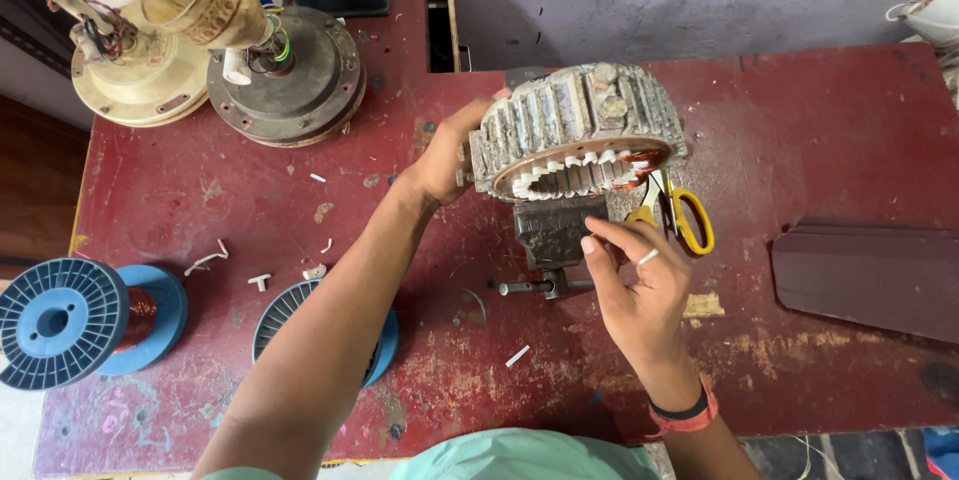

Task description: The person winds copper wire into the slots of a motor stator held in a bench vise. They use a small plastic tool to push the wire into the slots and occasionally use yellow-handled scissors to trim the wire.

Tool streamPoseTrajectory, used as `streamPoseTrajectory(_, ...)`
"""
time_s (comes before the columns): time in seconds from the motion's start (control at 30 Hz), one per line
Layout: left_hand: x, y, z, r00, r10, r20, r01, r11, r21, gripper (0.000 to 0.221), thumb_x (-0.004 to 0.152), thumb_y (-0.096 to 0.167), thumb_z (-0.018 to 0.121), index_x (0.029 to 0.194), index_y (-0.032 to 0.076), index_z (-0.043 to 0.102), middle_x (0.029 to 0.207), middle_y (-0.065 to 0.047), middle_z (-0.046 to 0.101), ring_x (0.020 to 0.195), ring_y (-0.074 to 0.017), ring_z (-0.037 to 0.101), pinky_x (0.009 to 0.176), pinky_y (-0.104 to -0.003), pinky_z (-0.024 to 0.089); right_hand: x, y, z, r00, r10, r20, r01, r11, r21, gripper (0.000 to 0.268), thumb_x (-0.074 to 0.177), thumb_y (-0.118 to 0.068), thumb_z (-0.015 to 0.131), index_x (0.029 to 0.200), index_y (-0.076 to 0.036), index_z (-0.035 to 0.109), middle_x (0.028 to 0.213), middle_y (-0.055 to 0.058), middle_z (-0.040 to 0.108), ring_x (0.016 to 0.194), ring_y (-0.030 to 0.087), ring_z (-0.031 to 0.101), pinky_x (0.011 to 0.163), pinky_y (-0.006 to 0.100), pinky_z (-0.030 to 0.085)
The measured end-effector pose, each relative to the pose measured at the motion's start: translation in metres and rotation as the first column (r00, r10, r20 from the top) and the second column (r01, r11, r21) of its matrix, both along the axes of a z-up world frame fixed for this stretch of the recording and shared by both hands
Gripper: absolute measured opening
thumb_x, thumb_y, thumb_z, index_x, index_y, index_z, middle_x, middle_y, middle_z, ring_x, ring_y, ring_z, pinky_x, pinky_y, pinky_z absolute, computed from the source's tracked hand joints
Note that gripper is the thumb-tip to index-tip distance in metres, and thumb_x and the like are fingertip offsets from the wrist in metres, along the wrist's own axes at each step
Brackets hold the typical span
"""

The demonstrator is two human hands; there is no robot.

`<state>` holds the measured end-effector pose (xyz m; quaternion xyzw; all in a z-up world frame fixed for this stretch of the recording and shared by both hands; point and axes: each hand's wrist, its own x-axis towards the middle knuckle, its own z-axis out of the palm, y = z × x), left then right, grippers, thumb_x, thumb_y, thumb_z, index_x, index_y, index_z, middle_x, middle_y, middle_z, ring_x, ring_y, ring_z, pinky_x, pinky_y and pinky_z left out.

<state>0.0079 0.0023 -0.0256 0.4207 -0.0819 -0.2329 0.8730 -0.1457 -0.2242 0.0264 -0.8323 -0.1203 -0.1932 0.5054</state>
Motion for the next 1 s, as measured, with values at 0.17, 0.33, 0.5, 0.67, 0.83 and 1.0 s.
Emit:
streamPoseTrajectory(0.17, 0.000, 0.001, 0.001, 0.996, 0.068, -0.055, -0.062, 0.994, 0.094, 0.044, 0.104, 0.029, 0.048, 0.131, -0.003, 0.062, 0.120, -0.013, 0.068, 0.109, -0.0202, 0.065, 0.096, -0.039, 0.054, -0.005, -0.001, -0.007, 0.999, 0.034, 0.011, -0.034, 0.999, 0.031, 0.024, 0.094, -0.001, 0.074, 0.117, 0.002, 0.072, 0.096, 0.007, 0.070, 0.077, 0.009, 0.062, 0.066, 0.023, 0.050)
streamPoseTrajectory(0.33, -0.013, 0.016, 0.030, 0.955, 0.190, 0.225, -0.219, 0.970, 0.107, 0.050, 0.089, 0.007, 0.040, 0.132, -0.011, 0.060, 0.125, -0.020, 0.069, 0.118, -0.0263, 0.064, 0.110, -0.042, 0.049, -0.007, -0.005, -0.010, 0.999, 0.049, 0.006, -0.050, 0.998, 0.043, 0.024, 0.094, -0.002, 0.075, 0.118, 0.002, 0.072, 0.096, 0.007, 0.071, 0.077, 0.008, 0.062, 0.067, 0.023, 0.050)
streamPoseTrajectory(0.5, -0.063, 0.046, 0.067, 0.853, 0.232, 0.468, -0.339, 0.927, 0.158, 0.078, 0.067, -0.015, 0.044, 0.145, -0.007, 0.046, 0.144, -0.022, 0.059, 0.146, -0.0307, 0.050, 0.133, -0.043, 0.031, -0.009, -0.007, -0.011, 0.999, 0.049, 0.009, -0.050, 0.997, 0.052, 0.024, 0.093, -0.003, 0.076, 0.117, 0.002, 0.073, 0.095, 0.007, 0.072, 0.074, 0.008, 0.060, 0.064, 0.022, 0.048)
streamPoseTrajectory(0.67, -0.115, 0.012, 0.067, 0.848, 0.281, 0.450, -0.413, 0.881, 0.229, 0.108, 0.062, -0.021, 0.073, 0.158, 0.006, 0.030, 0.159, -0.016, 0.042, 0.152, -0.0292, 0.038, 0.130, -0.046, 0.029, -0.011, -0.010, -0.012, 0.999, 0.047, 0.019, -0.048, 0.998, 0.043, 0.025, 0.093, -0.004, 0.076, 0.117, 0.002, 0.072, 0.096, 0.007, 0.071, 0.074, 0.007, 0.058, 0.064, 0.022, 0.047)
streamPoseTrajectory(0.83, -0.112, -0.035, 0.040, 0.749, 0.397, 0.530, -0.528, 0.841, 0.117, 0.116, 0.065, -0.007, 0.092, 0.161, 0.005, 0.028, 0.158, -0.014, 0.045, 0.149, -0.0278, 0.044, 0.131, -0.045, 0.032, -0.008, -0.025, -0.016, 0.990, 0.123, 0.067, -0.129, 0.987, 0.099, 0.032, 0.093, -0.004, 0.077, 0.124, 0.000, 0.070, 0.101, 0.008, 0.071, 0.080, 0.010, 0.061, 0.067, 0.022, 0.050)
streamPoseTrajectory(1.0, -0.088, -0.046, 0.019, 0.710, 0.386, 0.588, -0.564, 0.813, 0.147, 0.113, 0.068, 0.003, 0.098, 0.160, 0.002, 0.033, 0.155, -0.014, 0.054, 0.145, -0.0264, 0.053, 0.129, -0.044, 0.042, 0.014, -0.048, -0.013, 0.984, 0.134, 0.118, -0.172, 0.888, 0.427, 0.068, 0.091, -0.010, 0.084, 0.146, -0.005, 0.045, 0.122, 0.009, 0.062, 0.109, 0.013, 0.061, 0.085, 0.025, 0.056)
